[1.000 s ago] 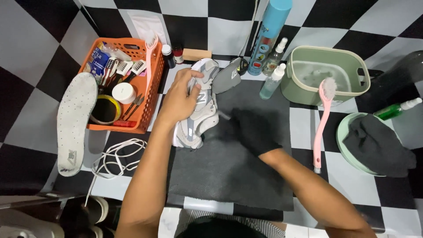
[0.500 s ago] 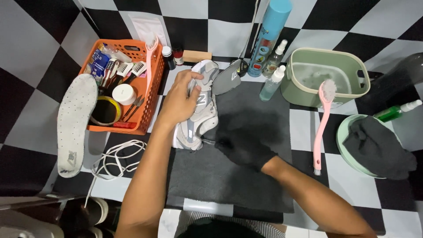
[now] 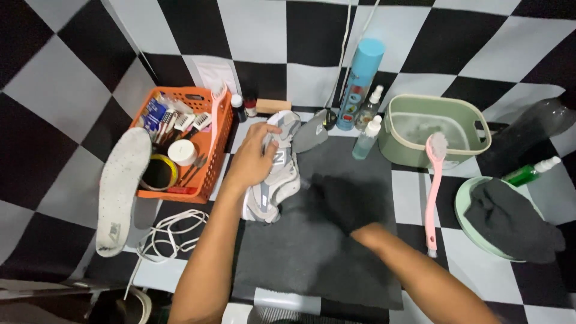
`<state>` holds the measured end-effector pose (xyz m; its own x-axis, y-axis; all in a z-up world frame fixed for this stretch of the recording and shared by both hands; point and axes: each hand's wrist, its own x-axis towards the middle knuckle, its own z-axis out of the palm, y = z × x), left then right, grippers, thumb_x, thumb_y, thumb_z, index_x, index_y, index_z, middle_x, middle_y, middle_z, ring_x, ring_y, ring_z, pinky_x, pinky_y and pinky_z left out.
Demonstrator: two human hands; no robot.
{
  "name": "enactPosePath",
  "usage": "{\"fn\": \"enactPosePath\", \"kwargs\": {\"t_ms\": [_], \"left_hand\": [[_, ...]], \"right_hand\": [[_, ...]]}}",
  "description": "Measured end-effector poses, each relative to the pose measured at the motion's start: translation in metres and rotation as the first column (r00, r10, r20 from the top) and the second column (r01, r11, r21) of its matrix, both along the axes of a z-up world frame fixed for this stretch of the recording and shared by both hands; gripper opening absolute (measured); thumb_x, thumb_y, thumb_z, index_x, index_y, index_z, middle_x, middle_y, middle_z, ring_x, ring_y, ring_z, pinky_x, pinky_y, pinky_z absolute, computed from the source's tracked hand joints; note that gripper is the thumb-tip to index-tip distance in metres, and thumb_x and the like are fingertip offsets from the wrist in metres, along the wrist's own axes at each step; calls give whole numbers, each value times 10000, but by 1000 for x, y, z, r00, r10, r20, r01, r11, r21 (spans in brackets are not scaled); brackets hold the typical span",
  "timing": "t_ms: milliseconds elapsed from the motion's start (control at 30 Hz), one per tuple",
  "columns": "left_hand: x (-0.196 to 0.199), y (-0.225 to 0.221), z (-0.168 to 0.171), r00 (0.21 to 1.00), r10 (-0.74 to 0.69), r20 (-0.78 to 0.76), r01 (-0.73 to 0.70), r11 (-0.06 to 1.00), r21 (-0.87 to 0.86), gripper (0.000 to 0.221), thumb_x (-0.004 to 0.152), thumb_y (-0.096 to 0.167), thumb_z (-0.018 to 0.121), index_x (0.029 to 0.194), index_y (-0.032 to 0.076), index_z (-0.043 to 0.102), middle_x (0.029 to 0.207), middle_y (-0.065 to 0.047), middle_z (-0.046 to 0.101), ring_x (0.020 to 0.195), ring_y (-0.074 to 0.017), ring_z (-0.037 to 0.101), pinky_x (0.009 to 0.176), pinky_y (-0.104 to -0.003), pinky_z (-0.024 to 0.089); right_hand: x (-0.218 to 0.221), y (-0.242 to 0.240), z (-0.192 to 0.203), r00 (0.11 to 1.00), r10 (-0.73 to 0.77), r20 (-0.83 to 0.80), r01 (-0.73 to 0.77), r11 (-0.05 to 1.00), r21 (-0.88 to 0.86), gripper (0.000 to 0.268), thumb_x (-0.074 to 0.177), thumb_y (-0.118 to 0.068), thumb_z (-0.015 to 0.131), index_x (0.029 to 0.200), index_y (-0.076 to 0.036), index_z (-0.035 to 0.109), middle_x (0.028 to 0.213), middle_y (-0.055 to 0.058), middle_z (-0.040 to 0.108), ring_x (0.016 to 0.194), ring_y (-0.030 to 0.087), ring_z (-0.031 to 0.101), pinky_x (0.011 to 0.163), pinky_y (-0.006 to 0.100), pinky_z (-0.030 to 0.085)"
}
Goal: Brushing and cleaning the mesh surface of a sneaker using a small brush and a cleaning cloth.
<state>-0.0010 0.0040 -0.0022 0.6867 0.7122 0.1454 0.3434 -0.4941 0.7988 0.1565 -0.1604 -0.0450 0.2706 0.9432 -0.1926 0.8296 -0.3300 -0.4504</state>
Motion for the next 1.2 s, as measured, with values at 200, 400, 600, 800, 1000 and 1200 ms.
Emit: {"fn": "enactPosePath", "kwargs": {"t_ms": [200, 400, 600, 800, 1000, 1200], "left_hand": [[-2, -9, 8, 1000, 11, -17, -11, 999, -34, 312, 1017, 113, 488, 1311, 144, 591, 1481, -233, 454, 1388, -466, 462, 1139, -601, 374], [-3, -6, 5, 999, 13, -30, -14, 999, -38, 306, 1023, 126, 482, 1310, 154, 586, 1490, -221, 446, 1400, -451, 454, 1142, -597, 372], [-3, -11, 13, 1000, 7, -27, -7, 1000, -30, 313, 1023, 120, 470, 1315, 140, 582, 1474, -237, 452, 1393, -467, 454, 1136, -607, 371], [0, -6, 5, 1000, 9, -30, -10, 999, -34, 307, 1029, 131, 480, 1319, 153, 580, 1480, -222, 452, 1396, -455, 454, 1135, -602, 376], [-4, -12, 13, 1000, 6, -29, -7, 999, -36, 310, 1024, 113, 480, 1316, 143, 581, 1474, -229, 453, 1395, -471, 447, 1138, -610, 365], [-1, -5, 2, 1000, 8, -7, -9, 1000, -18, 302, 1031, 111, 482, 1316, 142, 580, 1474, -240, 448, 1387, -489, 444, 1123, -630, 369]], "right_hand": [[-13, -9, 4, 997, 77, -17, -78, 996, -35, 292, 935, -367, 582, 1185, -250, 676, 1100, 44, 766, 1132, 275, 694, 936, 425, 535], [-19, -8, -14, 983, 175, -60, -171, 984, 55, 211, 963, -323, 552, 1064, -209, 697, 982, 46, 758, 992, 292, 728, 841, 367, 545], [4, 1, -6, 995, 22, 99, -32, 995, 97, 310, 1003, -306, 461, 1122, -119, 677, 950, 126, 755, 902, 302, 744, 783, 396, 579], [-15, 1, -31, 927, 371, 59, -375, 906, 195, 166, 926, -332, 615, 912, -171, 654, 863, 59, 727, 887, 319, 723, 728, 404, 522], [-3, -5, -8, 967, 136, -214, -95, 977, 191, 270, 991, -278, 538, 1071, -61, 678, 1014, 218, 721, 1068, 442, 674, 910, 508, 511], [-8, -3, -1, 956, 249, -153, -227, 962, 151, 161, 938, -295, 606, 1040, -171, 601, 953, 71, 671, 955, 277, 655, 846, 400, 481]]}}
